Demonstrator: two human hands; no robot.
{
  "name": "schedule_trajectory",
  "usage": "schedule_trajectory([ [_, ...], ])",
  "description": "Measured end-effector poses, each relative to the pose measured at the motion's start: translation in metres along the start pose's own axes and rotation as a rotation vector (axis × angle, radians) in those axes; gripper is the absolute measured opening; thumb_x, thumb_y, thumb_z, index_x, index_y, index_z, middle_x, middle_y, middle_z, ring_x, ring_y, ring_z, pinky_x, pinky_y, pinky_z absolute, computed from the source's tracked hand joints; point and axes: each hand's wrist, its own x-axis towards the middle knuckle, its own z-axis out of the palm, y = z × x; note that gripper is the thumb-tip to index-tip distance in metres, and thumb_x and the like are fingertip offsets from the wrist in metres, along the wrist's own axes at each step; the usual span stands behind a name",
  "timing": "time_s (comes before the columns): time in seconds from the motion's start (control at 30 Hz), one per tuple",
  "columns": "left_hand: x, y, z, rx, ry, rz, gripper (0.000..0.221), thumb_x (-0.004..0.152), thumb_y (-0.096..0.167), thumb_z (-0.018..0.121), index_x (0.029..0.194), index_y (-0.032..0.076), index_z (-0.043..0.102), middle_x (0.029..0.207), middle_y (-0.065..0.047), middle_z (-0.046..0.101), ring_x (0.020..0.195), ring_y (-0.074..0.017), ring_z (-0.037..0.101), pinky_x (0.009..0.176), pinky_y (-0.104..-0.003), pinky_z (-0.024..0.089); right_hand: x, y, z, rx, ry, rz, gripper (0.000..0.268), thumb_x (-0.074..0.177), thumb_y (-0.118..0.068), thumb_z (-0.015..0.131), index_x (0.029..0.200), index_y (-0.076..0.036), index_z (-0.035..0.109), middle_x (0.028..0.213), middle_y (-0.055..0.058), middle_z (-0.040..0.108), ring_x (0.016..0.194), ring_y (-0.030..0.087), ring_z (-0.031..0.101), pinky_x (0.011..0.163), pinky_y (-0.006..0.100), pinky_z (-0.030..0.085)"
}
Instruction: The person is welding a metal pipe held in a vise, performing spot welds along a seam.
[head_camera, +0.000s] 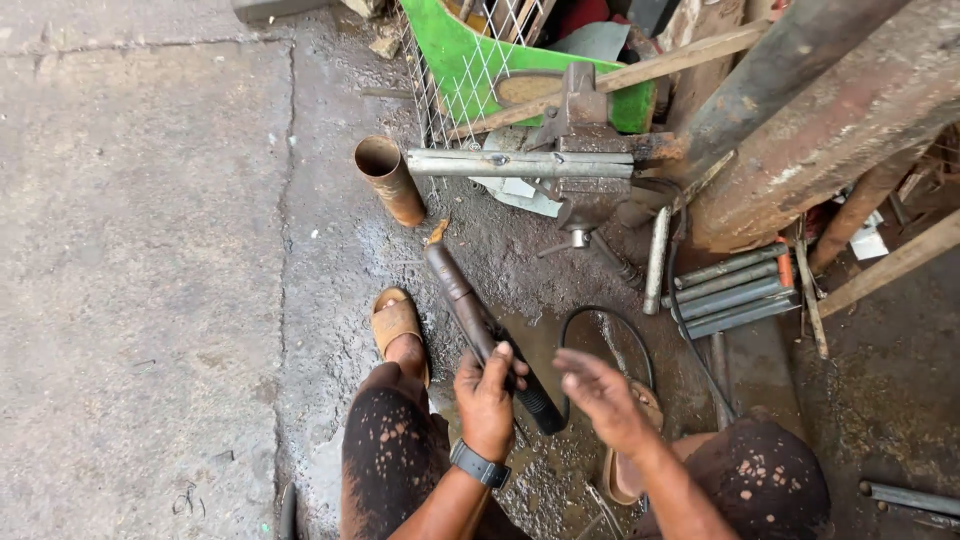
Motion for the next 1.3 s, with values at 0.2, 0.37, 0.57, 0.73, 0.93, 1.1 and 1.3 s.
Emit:
schedule_trajectory([
  [0.2, -0.032, 0.024, 0.015, 0.125, -0.612, 0.019, 0.015, 0.101, 0.022, 0.069, 0.101, 0.009, 0.062, 0.077, -0.002, 0.066, 0.064, -0.0139, 0.063, 0.058, -0.029, 0.057, -0.019, -0.024, 0.004, 0.266, -0.263, -0.214, 0.053, 0.102, -0.045, 0.055, 0.138, -0.006, 0.065, 0.090, 0.002, 0.065, 0.084, 0.018, 0.060, 0.074, 0.034, 0.052],
  [0.37, -0.048, 0.015, 0.043, 0.127, -0.768, -0.051, 0.025, 0.097, 0.030, 0.076, 0.096, 0.011, 0.059, 0.082, 0.000, 0.060, 0.066, -0.0102, 0.061, 0.056, -0.024, 0.054, -0.019, 0.026, -0.001, 0.404, -0.114, -0.355, 0.071, 0.095, -0.052, 0.065, 0.141, 0.001, 0.055, 0.080, 0.005, 0.061, 0.062, 0.014, 0.056, 0.056, 0.027, 0.048],
  [0.57, -0.017, 0.080, 0.071, 0.739, -0.798, 0.279, 0.040, 0.100, 0.053, 0.057, 0.099, 0.014, 0.068, 0.081, 0.001, 0.061, 0.074, -0.0141, 0.055, 0.067, -0.034, 0.045, -0.019, 0.026, -0.005, 0.617, 0.435, -0.395, 0.049, 0.099, -0.040, 0.065, 0.127, 0.000, 0.065, 0.095, 0.015, 0.071, 0.080, 0.025, 0.068, 0.072, 0.037, 0.055],
  [0.73, 0.092, 0.038, 0.011, 0.387, -0.260, 0.374, 0.020, 0.101, 0.025, 0.061, 0.106, 0.013, 0.075, 0.106, -0.005, 0.076, 0.088, -0.0162, 0.068, 0.063, -0.030, 0.058, -0.016, -0.023, -0.032, 0.781, 0.394, -0.475, 0.063, 0.092, -0.050, 0.079, 0.129, -0.002, 0.063, 0.082, 0.013, 0.067, 0.062, 0.024, 0.065, 0.054, 0.035, 0.054],
  [0.93, 0.192, 0.003, -0.053, -0.081, 0.471, 0.214, 0.020, 0.105, 0.026, 0.055, 0.104, 0.008, 0.065, 0.088, -0.009, 0.071, 0.047, -0.0112, 0.052, 0.048, -0.023, 0.039, 0.024, -0.063, -0.064, 0.560, 0.582, -0.423, 0.032, 0.103, -0.037, 0.054, 0.120, -0.011, 0.061, 0.073, 0.012, 0.062, 0.053, 0.027, 0.062, 0.050, 0.037, 0.051],
  [1.1, 0.205, 0.009, -0.045, -0.078, 0.459, 0.282, 0.017, 0.107, 0.028, 0.057, 0.105, 0.013, 0.066, 0.092, -0.005, 0.073, 0.051, -0.0080, 0.056, 0.046, -0.021, 0.030, 0.056, -0.027, -0.061, 0.496, 0.710, -0.336, 0.037, 0.098, -0.042, 0.063, 0.120, -0.012, 0.062, 0.067, 0.013, 0.064, 0.052, 0.027, 0.066, 0.046, 0.037, 0.056],
  [1.3, 0.219, 0.033, -0.022, -0.143, 0.603, 0.201, 0.015, 0.105, 0.022, 0.058, 0.106, 0.011, 0.068, 0.085, -0.005, 0.072, 0.039, -0.0084, 0.047, 0.034, -0.021, 0.032, 0.044, -0.023, -0.039, 0.379, 0.599, -0.270, 0.046, 0.098, -0.039, 0.057, 0.130, -0.006, 0.058, 0.067, 0.019, 0.065, 0.046, 0.031, 0.065, 0.044, 0.042, 0.058],
])
